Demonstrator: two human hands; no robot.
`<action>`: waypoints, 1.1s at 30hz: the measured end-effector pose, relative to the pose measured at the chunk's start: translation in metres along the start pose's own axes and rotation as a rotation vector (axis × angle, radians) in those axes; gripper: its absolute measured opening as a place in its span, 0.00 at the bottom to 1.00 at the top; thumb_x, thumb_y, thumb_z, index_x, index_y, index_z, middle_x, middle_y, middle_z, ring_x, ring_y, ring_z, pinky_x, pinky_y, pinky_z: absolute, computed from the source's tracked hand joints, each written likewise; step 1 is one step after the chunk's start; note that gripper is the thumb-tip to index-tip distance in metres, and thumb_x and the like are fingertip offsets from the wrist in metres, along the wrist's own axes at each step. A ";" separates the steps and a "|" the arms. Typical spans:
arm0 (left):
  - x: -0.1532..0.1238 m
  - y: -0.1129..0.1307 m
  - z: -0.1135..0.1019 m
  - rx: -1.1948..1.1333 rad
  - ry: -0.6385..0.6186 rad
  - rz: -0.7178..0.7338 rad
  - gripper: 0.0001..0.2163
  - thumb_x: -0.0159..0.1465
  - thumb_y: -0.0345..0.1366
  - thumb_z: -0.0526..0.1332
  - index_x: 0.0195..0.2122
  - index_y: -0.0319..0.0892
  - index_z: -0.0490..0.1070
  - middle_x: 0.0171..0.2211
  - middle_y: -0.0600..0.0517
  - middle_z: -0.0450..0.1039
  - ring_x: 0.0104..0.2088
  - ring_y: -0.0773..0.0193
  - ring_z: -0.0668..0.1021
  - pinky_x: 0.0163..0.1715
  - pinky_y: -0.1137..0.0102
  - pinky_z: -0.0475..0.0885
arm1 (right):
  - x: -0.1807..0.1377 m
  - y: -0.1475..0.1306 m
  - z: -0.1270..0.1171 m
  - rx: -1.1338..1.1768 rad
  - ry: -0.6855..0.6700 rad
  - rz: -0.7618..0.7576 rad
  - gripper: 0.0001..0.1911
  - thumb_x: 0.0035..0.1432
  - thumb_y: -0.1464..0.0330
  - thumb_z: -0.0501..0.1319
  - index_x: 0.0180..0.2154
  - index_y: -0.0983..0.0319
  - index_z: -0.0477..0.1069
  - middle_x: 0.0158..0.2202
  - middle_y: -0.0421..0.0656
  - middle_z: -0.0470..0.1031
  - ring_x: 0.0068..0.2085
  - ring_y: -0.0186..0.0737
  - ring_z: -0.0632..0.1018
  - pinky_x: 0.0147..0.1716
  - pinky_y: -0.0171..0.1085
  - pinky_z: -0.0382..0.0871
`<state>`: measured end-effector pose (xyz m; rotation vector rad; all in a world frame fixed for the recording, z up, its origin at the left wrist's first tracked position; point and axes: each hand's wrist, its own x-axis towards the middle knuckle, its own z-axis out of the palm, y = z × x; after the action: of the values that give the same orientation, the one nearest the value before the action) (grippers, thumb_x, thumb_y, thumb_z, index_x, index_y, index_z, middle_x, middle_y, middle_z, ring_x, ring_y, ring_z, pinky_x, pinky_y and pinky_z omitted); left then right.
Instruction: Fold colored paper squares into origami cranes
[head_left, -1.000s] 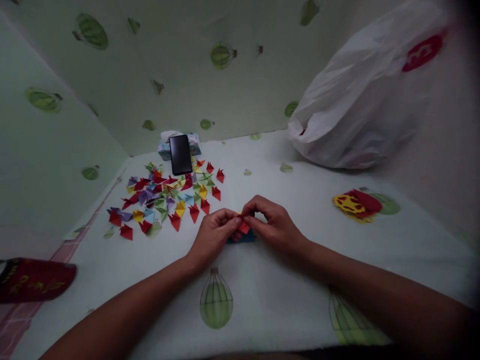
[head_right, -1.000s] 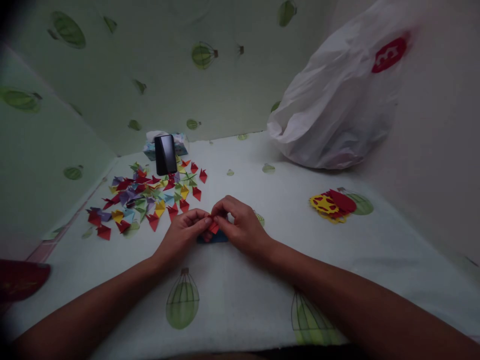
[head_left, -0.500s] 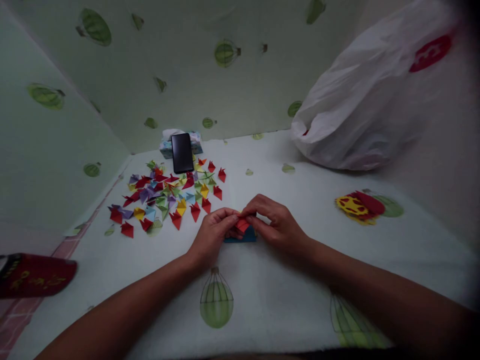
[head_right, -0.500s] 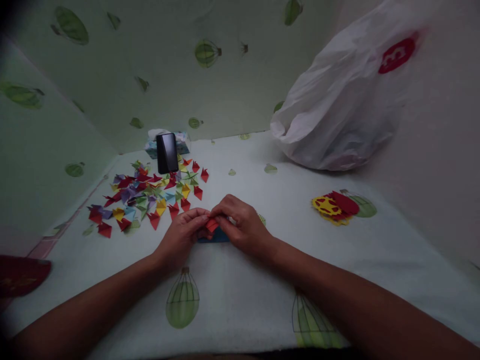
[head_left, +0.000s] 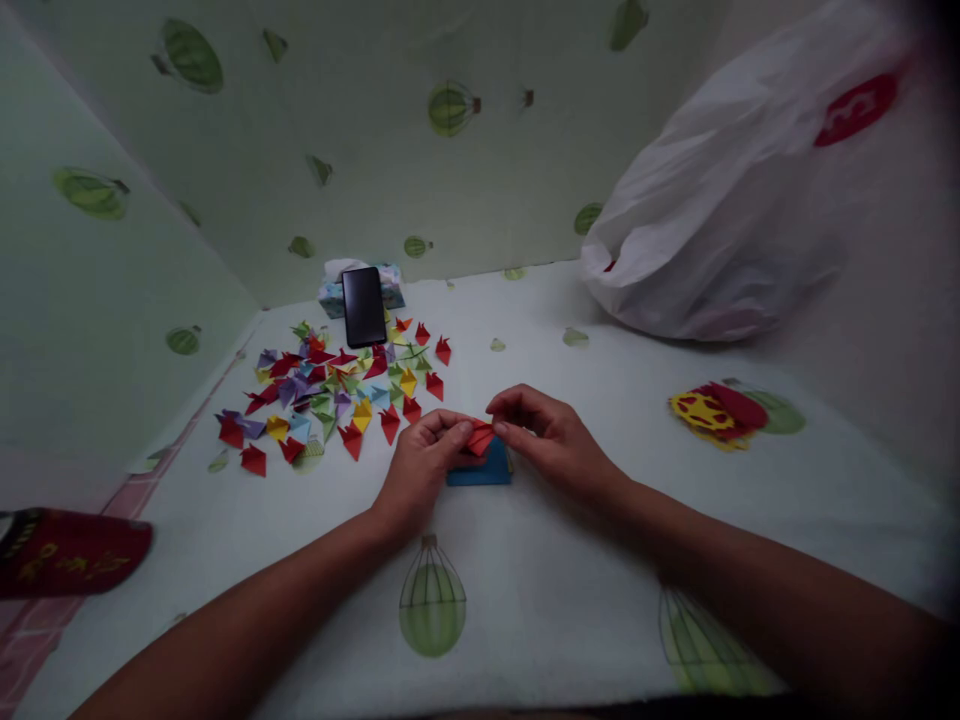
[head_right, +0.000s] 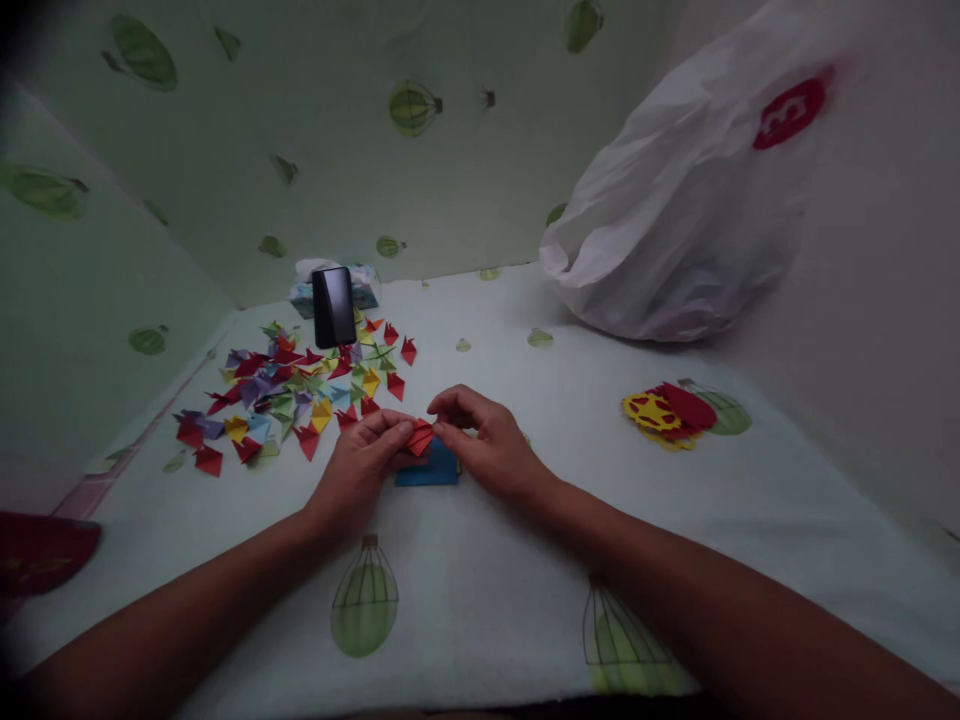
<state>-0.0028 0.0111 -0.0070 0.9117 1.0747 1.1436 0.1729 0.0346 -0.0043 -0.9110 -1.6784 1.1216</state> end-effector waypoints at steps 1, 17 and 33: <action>0.000 0.000 0.000 0.003 0.012 0.016 0.11 0.57 0.41 0.70 0.33 0.39 0.75 0.30 0.53 0.75 0.31 0.68 0.77 0.33 0.72 0.77 | 0.000 0.000 0.000 0.065 -0.004 0.054 0.04 0.58 0.68 0.62 0.37 0.61 0.70 0.32 0.40 0.70 0.34 0.37 0.72 0.35 0.37 0.66; -0.001 0.005 0.002 0.096 -0.044 0.043 0.10 0.54 0.37 0.71 0.34 0.38 0.75 0.28 0.53 0.79 0.28 0.69 0.79 0.32 0.74 0.74 | 0.001 -0.001 0.003 0.174 -0.052 0.178 0.05 0.55 0.67 0.63 0.32 0.62 0.69 0.27 0.38 0.69 0.29 0.34 0.69 0.29 0.35 0.63; 0.000 0.008 0.002 0.102 -0.067 0.016 0.10 0.51 0.34 0.72 0.33 0.38 0.76 0.27 0.53 0.80 0.28 0.69 0.80 0.32 0.74 0.74 | 0.004 0.000 -0.001 0.143 -0.138 0.200 0.09 0.56 0.63 0.63 0.30 0.63 0.70 0.26 0.39 0.70 0.28 0.34 0.70 0.29 0.36 0.63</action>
<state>-0.0029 0.0130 0.0005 1.0328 1.0804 1.0714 0.1727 0.0386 -0.0032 -0.9432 -1.6184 1.4484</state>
